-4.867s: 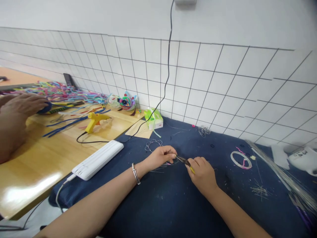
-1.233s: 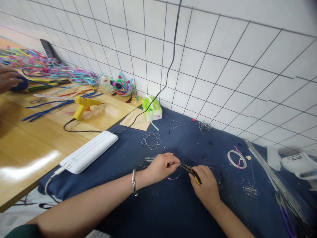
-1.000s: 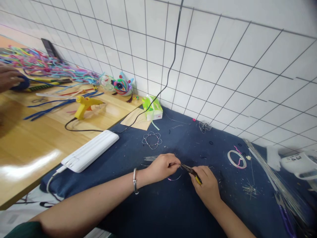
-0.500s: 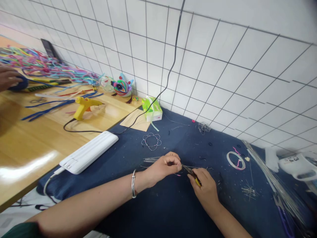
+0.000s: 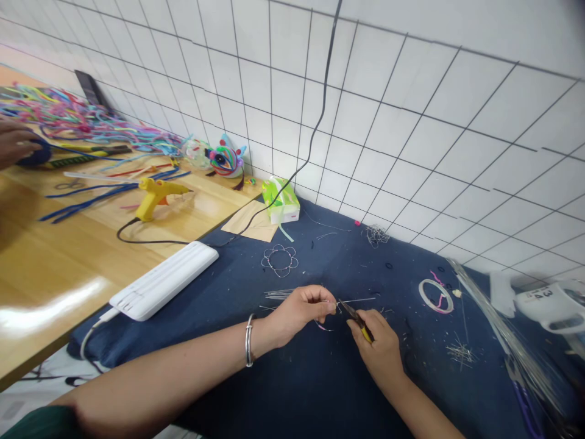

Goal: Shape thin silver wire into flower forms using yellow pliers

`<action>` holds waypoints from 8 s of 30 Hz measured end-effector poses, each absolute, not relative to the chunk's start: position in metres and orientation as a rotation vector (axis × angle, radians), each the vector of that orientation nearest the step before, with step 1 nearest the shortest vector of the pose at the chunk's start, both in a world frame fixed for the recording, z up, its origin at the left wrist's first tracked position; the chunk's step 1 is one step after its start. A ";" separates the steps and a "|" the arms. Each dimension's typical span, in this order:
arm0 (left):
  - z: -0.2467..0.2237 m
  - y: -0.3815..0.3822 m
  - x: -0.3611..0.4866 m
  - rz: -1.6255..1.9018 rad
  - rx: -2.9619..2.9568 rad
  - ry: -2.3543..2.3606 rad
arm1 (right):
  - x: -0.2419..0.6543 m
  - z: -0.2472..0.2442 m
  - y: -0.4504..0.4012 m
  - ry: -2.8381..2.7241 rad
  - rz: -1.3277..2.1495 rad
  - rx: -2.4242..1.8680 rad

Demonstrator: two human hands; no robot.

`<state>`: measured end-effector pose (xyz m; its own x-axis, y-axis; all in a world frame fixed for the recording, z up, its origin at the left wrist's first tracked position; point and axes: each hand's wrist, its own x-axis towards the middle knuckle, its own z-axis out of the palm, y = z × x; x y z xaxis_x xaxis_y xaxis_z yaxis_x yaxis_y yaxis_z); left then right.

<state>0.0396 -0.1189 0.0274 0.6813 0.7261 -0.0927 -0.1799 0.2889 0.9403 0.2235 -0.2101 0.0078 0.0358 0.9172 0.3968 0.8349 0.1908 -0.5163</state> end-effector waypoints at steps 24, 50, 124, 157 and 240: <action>0.032 -0.118 0.036 0.669 1.545 0.669 | 0.222 0.007 -0.210 -1.779 0.184 -1.627; 0.039 -0.107 0.029 0.582 1.754 0.575 | 0.233 0.009 -0.208 -2.069 -0.207 -1.594; 0.034 -0.096 0.025 0.297 1.582 0.355 | 0.230 0.014 -0.213 -2.235 -0.084 -1.590; 0.035 -0.099 0.027 0.430 1.608 0.437 | 0.227 0.006 -0.213 -2.093 -0.176 -1.623; 0.037 -0.108 0.031 0.678 1.926 0.629 | 0.227 0.004 -0.210 -2.043 -0.049 -1.650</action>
